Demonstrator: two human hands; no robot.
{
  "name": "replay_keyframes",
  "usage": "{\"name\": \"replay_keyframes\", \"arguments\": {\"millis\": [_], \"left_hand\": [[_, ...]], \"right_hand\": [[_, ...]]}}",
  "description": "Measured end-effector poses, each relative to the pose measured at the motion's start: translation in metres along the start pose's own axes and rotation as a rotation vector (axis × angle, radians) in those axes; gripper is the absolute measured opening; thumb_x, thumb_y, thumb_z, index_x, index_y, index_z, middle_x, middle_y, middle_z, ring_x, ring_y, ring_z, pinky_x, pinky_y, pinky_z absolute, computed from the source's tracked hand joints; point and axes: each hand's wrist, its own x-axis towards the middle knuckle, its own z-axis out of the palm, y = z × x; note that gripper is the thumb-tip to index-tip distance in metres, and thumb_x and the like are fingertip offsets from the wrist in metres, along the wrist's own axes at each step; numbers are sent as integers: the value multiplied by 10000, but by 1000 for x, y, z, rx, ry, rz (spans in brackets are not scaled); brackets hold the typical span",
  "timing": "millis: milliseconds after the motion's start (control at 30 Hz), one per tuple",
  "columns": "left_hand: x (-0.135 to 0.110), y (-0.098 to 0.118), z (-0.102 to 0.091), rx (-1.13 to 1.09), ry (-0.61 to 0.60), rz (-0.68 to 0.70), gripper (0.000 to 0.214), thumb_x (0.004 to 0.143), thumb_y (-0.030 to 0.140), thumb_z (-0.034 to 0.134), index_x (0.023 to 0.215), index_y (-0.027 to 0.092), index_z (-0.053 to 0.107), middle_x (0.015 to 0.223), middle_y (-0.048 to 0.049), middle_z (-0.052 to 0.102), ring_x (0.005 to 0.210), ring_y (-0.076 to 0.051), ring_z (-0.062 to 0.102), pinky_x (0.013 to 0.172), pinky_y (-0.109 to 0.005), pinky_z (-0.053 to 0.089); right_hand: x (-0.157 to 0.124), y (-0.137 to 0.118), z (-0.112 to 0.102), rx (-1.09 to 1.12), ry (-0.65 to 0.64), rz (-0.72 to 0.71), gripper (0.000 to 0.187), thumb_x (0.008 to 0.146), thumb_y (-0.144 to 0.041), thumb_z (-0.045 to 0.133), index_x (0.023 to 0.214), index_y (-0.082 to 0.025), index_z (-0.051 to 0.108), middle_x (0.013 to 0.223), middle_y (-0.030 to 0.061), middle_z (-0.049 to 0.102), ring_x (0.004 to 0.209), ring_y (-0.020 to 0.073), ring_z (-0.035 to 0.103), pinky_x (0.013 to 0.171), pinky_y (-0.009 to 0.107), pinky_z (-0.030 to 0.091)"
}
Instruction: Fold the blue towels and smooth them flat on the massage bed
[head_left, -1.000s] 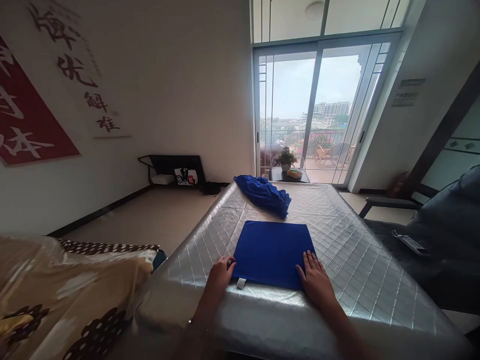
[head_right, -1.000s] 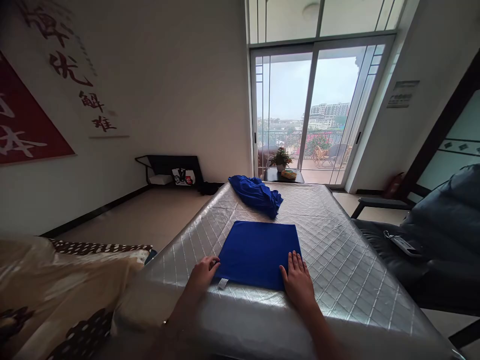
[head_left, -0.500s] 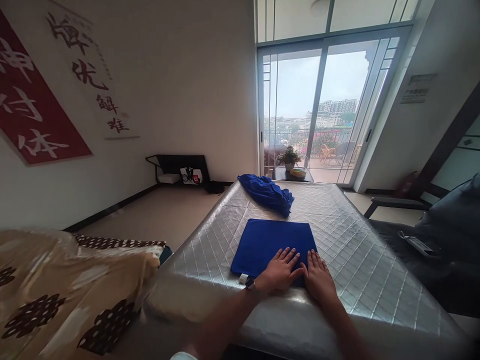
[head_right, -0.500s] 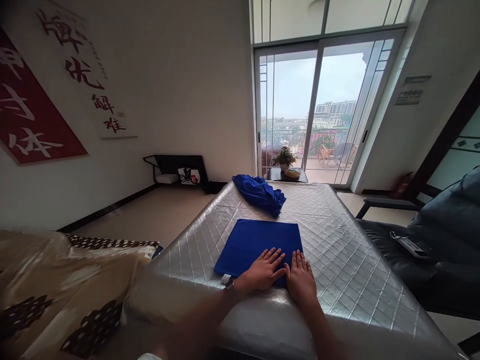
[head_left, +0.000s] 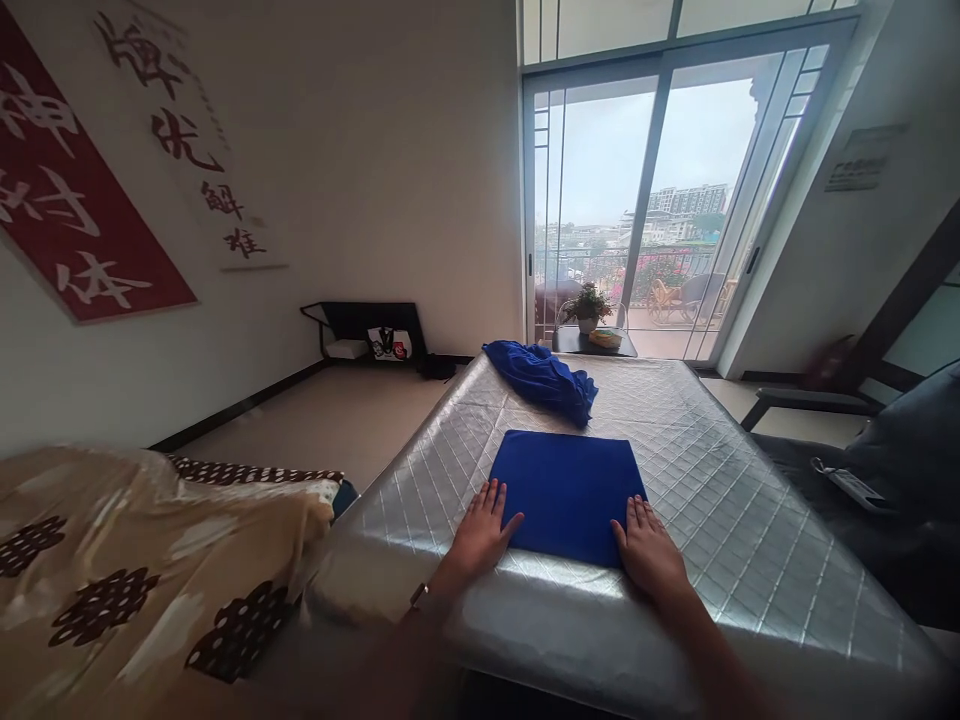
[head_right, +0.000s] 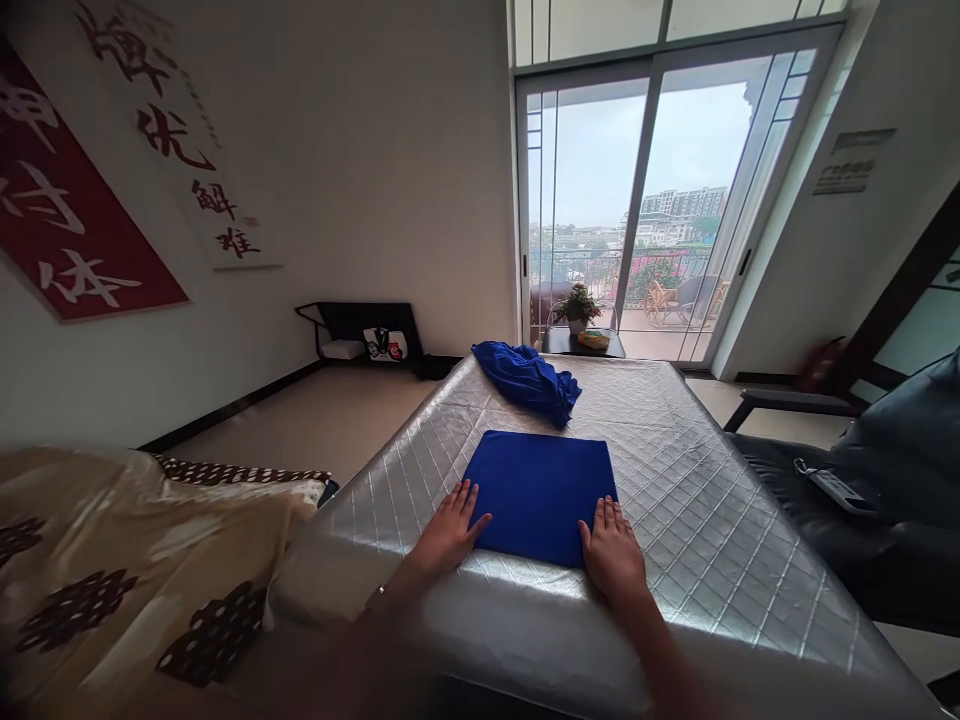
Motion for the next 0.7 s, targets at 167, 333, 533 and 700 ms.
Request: {"name": "replay_keyframes", "arguments": {"millis": [167,333,533,700], "left_hand": [[-1,4,0,11,13,-1,878,989,709,99,1603,89,190,1671,-142,104,1546,-281,86,1253,-463,168],[6,1,-12,23,9,-34,887,984,714,96,1593,87,246,1665,-153,144,1545,-292,100,1248,-475,166],[53,69,-19,-21,77,104,841,1011,648,67,1571,70,313,1647,-164,241,1538,-294,169,1239,-473,201],[84,165,5,-111,-1,490,777,1032,585,38,1566,100,327,1641,-120,292,1532,-232,206,1253,-422,150]], "right_hand": [[24,-5,-24,-49,21,10,674,1023,-413,187,1532,-6,359,1599,180,356,1498,281,288,1226,436,175],[56,-6,-22,-14,48,-16,668,1029,-416,189,1572,-35,267,1658,120,225,1536,235,171,1237,395,137],[64,0,-1,0,85,9,681,1028,-432,177,1582,-40,234,1661,120,215,1533,232,186,1238,388,142],[61,7,3,-47,104,-48,628,988,-258,233,1575,-39,265,1662,120,215,1533,210,183,1230,350,157]]}}
